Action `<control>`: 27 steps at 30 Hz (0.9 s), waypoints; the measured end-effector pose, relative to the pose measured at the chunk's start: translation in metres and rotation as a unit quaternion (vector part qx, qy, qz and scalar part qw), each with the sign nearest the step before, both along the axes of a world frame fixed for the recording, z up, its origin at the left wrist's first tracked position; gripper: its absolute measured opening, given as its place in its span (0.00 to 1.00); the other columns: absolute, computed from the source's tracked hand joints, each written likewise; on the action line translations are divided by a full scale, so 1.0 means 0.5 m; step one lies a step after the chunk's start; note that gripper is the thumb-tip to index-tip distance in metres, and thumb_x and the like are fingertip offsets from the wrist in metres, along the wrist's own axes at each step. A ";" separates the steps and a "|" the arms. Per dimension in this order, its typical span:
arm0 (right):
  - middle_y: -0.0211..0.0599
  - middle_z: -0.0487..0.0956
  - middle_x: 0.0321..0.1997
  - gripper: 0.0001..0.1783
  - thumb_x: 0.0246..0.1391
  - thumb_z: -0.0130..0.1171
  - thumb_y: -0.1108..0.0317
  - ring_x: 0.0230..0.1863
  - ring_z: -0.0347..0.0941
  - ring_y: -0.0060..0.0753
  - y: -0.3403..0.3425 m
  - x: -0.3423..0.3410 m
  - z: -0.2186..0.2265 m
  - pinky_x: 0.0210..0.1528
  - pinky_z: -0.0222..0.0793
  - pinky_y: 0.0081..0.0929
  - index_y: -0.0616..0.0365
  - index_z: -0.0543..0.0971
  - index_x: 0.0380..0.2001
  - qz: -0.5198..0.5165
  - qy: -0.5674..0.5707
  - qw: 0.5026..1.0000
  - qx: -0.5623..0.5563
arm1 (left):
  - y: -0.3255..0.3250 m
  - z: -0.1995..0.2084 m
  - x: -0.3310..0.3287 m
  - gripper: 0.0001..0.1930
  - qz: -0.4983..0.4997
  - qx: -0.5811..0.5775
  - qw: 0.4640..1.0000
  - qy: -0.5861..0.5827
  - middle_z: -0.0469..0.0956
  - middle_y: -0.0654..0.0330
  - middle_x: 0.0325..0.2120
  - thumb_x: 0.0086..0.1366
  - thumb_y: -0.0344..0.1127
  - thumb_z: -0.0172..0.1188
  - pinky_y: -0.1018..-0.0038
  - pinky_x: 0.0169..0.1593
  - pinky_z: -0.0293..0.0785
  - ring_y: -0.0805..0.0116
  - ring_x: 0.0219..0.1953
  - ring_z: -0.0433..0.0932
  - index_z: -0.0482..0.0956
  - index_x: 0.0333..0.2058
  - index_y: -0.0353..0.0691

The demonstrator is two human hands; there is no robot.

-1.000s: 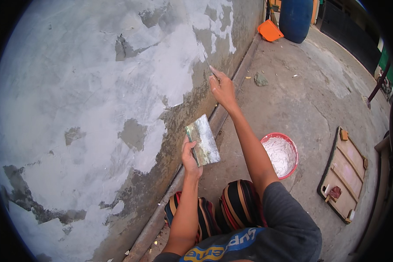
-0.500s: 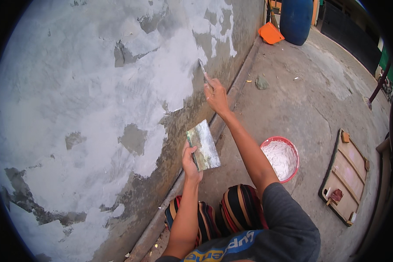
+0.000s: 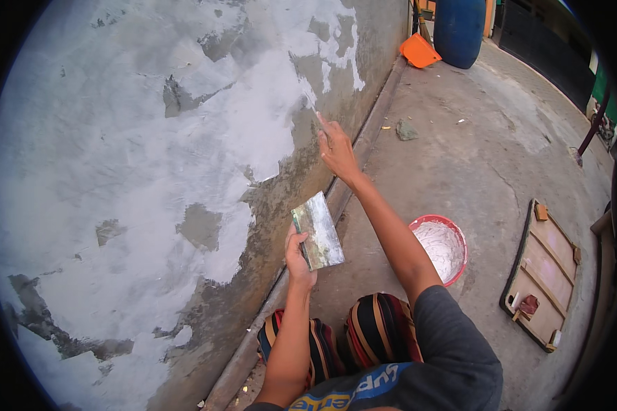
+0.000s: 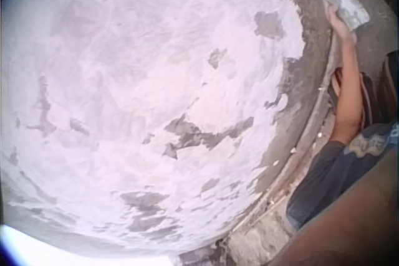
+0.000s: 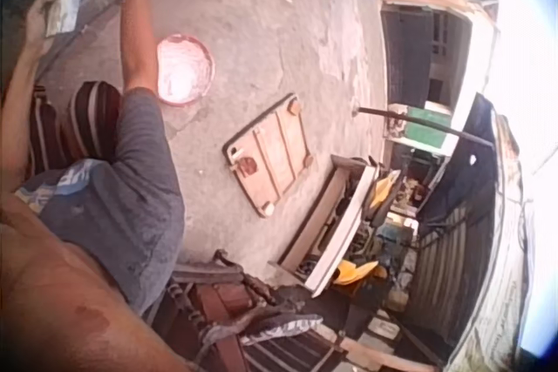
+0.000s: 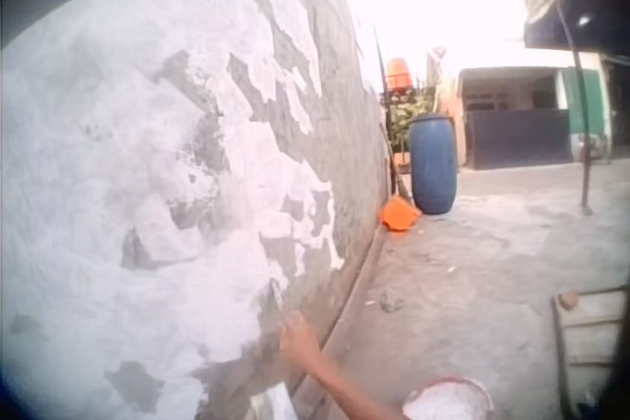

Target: The person applies white plaster to a concrete wall using a trowel and a smaller putty knife. They repeatedly scoop plaster from a red bucket, spread it onto the wall, and smooth the surface.

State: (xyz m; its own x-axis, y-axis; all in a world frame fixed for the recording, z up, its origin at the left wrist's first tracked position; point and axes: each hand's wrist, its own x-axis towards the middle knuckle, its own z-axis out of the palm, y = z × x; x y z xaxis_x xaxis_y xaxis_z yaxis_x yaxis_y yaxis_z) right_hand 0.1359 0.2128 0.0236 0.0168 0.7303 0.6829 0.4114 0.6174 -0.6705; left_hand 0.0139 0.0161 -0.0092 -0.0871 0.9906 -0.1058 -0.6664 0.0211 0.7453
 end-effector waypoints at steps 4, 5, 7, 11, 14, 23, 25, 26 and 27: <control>0.50 0.71 0.35 0.26 0.61 0.50 0.72 0.34 0.70 0.48 -0.026 -0.041 -0.024 0.43 0.67 0.34 0.57 0.67 0.63 0.011 -0.013 1.000 0.019 | 0.002 0.004 -0.002 0.28 -0.012 0.026 1.000 0.007 0.75 0.54 0.48 0.61 0.33 0.43 0.68 0.49 0.74 0.65 0.45 0.77 0.62 0.61 0.33; 0.50 0.72 0.35 0.26 0.61 0.50 0.72 0.34 0.70 0.48 -0.033 -0.048 -0.028 0.43 0.68 0.33 0.58 0.67 0.63 0.015 -0.021 0.999 0.029 | 0.001 0.008 -0.008 0.28 -0.011 0.029 0.999 0.008 0.75 0.54 0.47 0.60 0.33 0.43 0.69 0.49 0.74 0.65 0.45 0.77 0.62 0.61 0.33; 0.51 0.72 0.36 0.26 0.60 0.50 0.72 0.35 0.71 0.49 -0.044 -0.014 -0.026 0.44 0.68 0.33 0.59 0.67 0.63 0.045 -0.044 0.998 -0.001 | -0.003 0.007 -0.017 0.29 -0.009 0.029 0.999 0.010 0.75 0.54 0.47 0.60 0.33 0.43 0.69 0.49 0.74 0.65 0.44 0.77 0.62 0.61 0.33; 0.53 0.74 0.38 0.26 0.60 0.51 0.73 0.37 0.72 0.49 -0.021 0.007 0.004 0.45 0.68 0.34 0.59 0.68 0.62 0.002 -0.003 1.000 -0.024 | -0.002 0.010 -0.014 0.29 -0.012 0.027 1.000 0.002 0.74 0.54 0.48 0.61 0.33 0.43 0.68 0.49 0.74 0.65 0.45 0.77 0.61 0.62 0.34; 0.53 0.74 0.39 0.25 0.61 0.50 0.72 0.38 0.73 0.49 -0.004 -0.017 0.006 0.46 0.68 0.35 0.60 0.68 0.62 0.006 -0.015 0.999 -0.032 | 0.000 0.004 -0.008 0.29 -0.005 0.019 1.000 -0.007 0.73 0.55 0.49 0.62 0.34 0.43 0.68 0.49 0.75 0.65 0.45 0.77 0.59 0.63 0.34; 0.39 0.79 0.38 0.22 0.62 0.51 0.68 0.27 0.72 0.24 -0.177 0.109 -0.033 0.30 0.68 0.24 0.62 0.70 0.59 0.223 0.216 0.915 -0.256 | 0.007 -0.013 -0.019 0.28 0.034 -0.030 0.999 -0.014 0.72 0.57 0.51 0.65 0.37 0.42 0.67 0.47 0.76 0.66 0.47 0.77 0.57 0.64 0.37; 0.35 0.78 0.34 0.22 0.64 0.51 0.65 0.25 0.70 0.19 -0.227 0.140 -0.021 0.27 0.64 0.18 0.60 0.71 0.59 0.263 0.222 0.882 -0.321 | 0.016 -0.025 -0.020 0.26 0.043 -0.051 0.997 -0.025 0.72 0.58 0.49 0.65 0.37 0.43 0.66 0.46 0.76 0.66 0.46 0.77 0.60 0.62 0.38; 0.33 0.78 0.33 0.22 0.64 0.52 0.64 0.24 0.68 0.17 -0.247 0.157 -0.022 0.26 0.62 0.15 0.59 0.71 0.59 0.280 0.227 0.864 -0.352 | 0.020 -0.033 -0.020 0.25 0.041 -0.068 0.996 -0.030 0.73 0.58 0.48 0.65 0.37 0.43 0.66 0.45 0.76 0.66 0.45 0.77 0.62 0.60 0.38; 0.33 0.78 0.32 0.22 0.64 0.52 0.63 0.23 0.68 0.17 -0.257 0.178 -0.035 0.26 0.62 0.16 0.58 0.71 0.59 0.315 0.244 0.840 -0.367 | 0.022 -0.039 -0.019 0.23 0.039 -0.084 0.995 -0.036 0.73 0.59 0.47 0.65 0.37 0.44 0.66 0.44 0.76 0.66 0.44 0.78 0.65 0.58 0.39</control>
